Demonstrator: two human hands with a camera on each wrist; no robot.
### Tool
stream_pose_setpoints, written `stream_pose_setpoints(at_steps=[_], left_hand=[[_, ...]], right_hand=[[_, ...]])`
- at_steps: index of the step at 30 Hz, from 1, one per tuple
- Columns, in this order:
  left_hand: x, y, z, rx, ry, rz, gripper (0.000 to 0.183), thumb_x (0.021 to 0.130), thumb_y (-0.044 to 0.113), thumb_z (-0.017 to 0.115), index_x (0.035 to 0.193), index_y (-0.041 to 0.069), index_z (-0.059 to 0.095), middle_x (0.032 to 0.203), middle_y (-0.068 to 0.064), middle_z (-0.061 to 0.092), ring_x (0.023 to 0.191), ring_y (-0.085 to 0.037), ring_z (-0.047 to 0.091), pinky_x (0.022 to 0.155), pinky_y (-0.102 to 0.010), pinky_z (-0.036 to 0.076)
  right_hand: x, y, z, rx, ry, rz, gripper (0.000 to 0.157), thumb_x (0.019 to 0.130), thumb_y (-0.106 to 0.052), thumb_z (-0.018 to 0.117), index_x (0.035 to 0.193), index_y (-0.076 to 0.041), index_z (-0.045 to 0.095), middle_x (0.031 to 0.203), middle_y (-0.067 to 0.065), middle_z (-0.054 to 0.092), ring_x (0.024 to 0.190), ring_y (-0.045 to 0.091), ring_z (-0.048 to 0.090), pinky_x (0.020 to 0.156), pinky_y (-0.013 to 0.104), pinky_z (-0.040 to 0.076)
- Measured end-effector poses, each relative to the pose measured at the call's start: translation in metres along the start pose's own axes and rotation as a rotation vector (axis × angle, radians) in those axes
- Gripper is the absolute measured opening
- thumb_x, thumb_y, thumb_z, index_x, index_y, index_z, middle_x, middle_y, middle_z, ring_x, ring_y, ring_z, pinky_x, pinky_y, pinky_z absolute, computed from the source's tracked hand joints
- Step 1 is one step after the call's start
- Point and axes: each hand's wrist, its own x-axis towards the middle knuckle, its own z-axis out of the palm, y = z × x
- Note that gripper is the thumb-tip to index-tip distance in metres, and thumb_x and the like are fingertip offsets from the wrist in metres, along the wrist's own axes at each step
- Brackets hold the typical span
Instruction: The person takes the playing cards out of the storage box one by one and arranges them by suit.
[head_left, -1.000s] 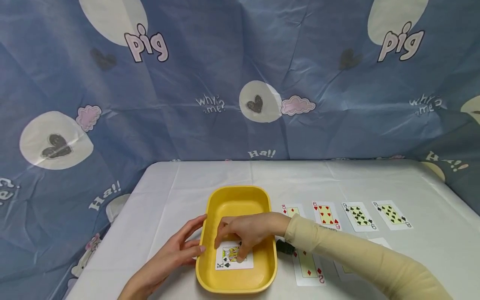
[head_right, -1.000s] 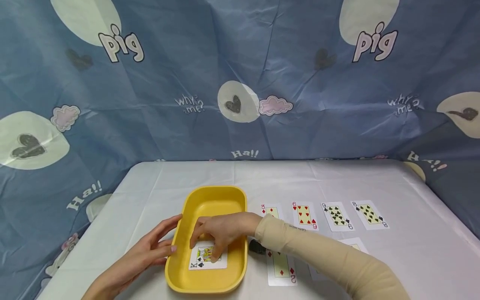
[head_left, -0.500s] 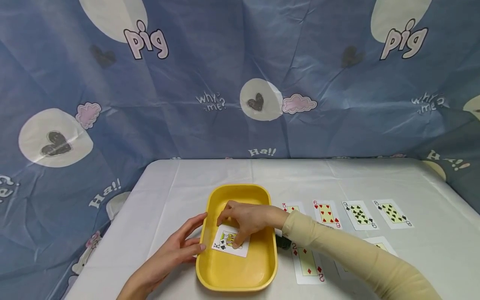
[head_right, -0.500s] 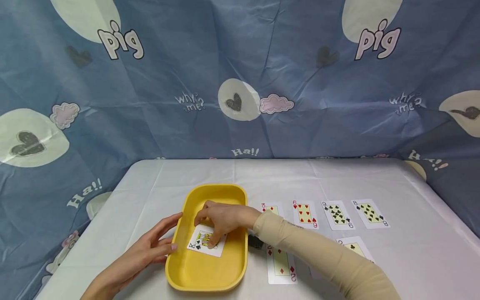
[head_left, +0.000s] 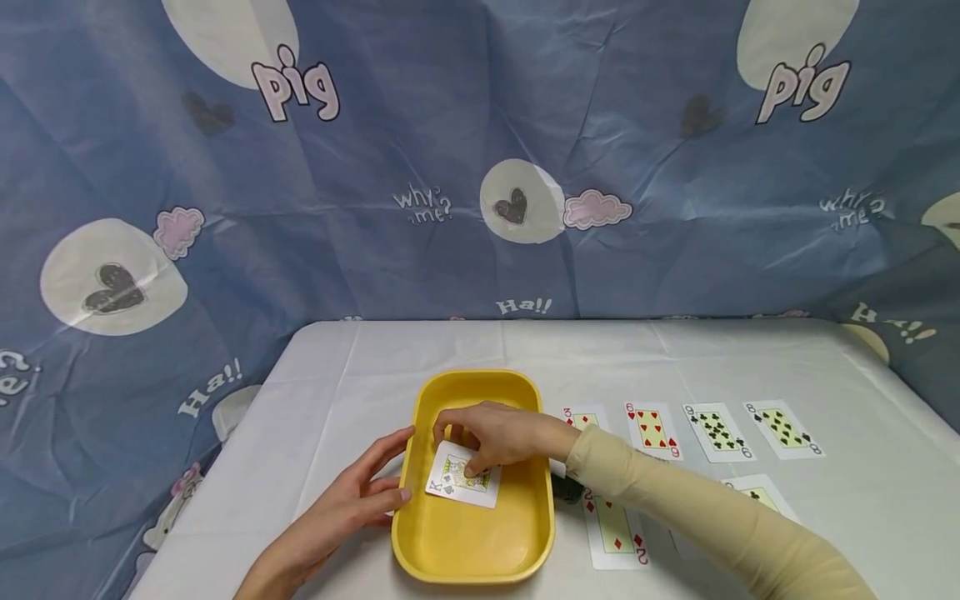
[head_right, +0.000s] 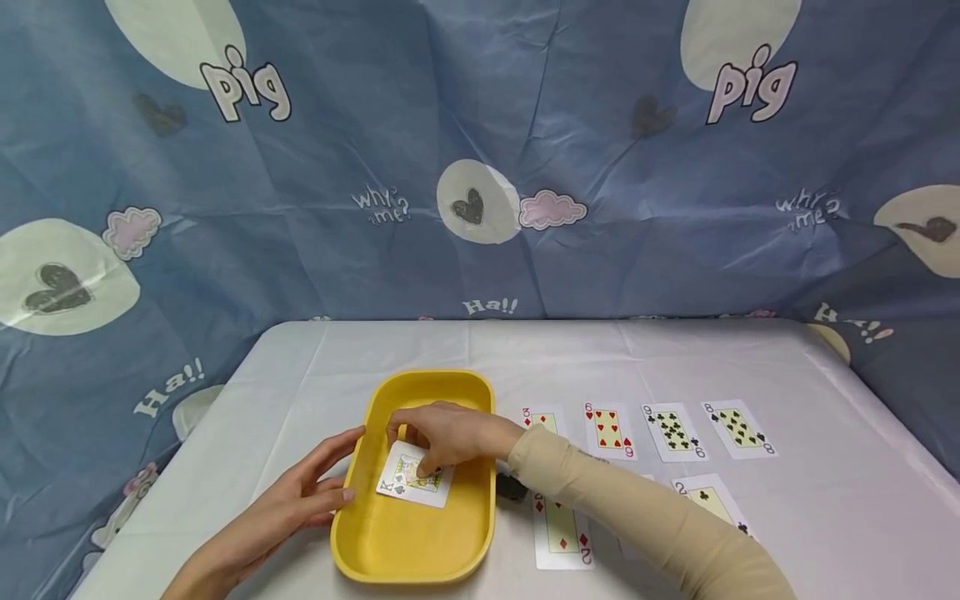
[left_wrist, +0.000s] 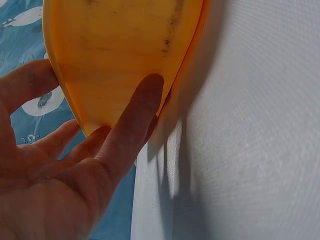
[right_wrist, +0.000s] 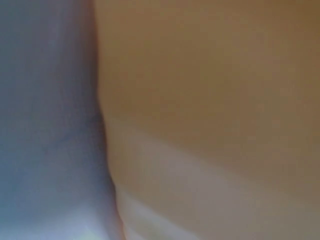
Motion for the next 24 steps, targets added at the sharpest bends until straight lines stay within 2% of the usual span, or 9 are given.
stream_pose_setpoints(at_steps=[7, 11, 16, 24], left_hand=[[0.000, -0.001, 0.000, 0.004, -0.007, 0.014, 0.070, 0.095, 0.019, 0.066, 0.154, 0.024, 0.029, 0.161, -0.014, 0.015, 0.120, -0.029, 0.056, 0.084, -0.044, 0.054], [0.000, -0.001, 0.000, 0.000, -0.015, 0.017, 0.071, 0.094, 0.018, 0.066, 0.154, 0.025, 0.028, 0.161, -0.014, 0.014, 0.120, -0.029, 0.056, 0.084, -0.044, 0.054], [0.000, -0.001, -0.001, -0.006, -0.022, 0.014, 0.071, 0.094, 0.018, 0.066, 0.154, 0.025, 0.028, 0.162, -0.013, 0.014, 0.120, -0.029, 0.056, 0.084, -0.044, 0.054], [0.001, -0.001, -0.003, -0.002, -0.020, 0.013, 0.072, 0.094, 0.018, 0.067, 0.154, 0.025, 0.028, 0.162, -0.012, 0.014, 0.120, -0.029, 0.056, 0.084, -0.044, 0.054]], right_hand=[[-0.004, -0.002, -0.001, 0.032, 0.062, -0.021, 0.037, 0.087, -0.006, 0.075, 0.113, -0.027, 0.060, 0.091, -0.009, 0.062, 0.077, 0.005, 0.056, 0.072, 0.021, 0.046], [-0.008, -0.003, -0.004, 0.091, 0.068, -0.054, 0.036, 0.089, -0.001, 0.071, 0.114, -0.025, 0.060, 0.094, -0.009, 0.062, 0.082, 0.003, 0.061, 0.075, 0.020, 0.050], [-0.017, -0.004, -0.012, 0.167, 0.103, -0.056, 0.036, 0.090, 0.000, 0.068, 0.116, -0.025, 0.060, 0.096, -0.008, 0.062, 0.086, 0.005, 0.062, 0.076, 0.022, 0.052], [-0.037, 0.001, -0.020, 0.383, 0.151, -0.078, 0.035, 0.088, 0.003, 0.070, 0.118, -0.014, 0.062, 0.100, 0.003, 0.062, 0.088, 0.014, 0.061, 0.083, 0.032, 0.053]])
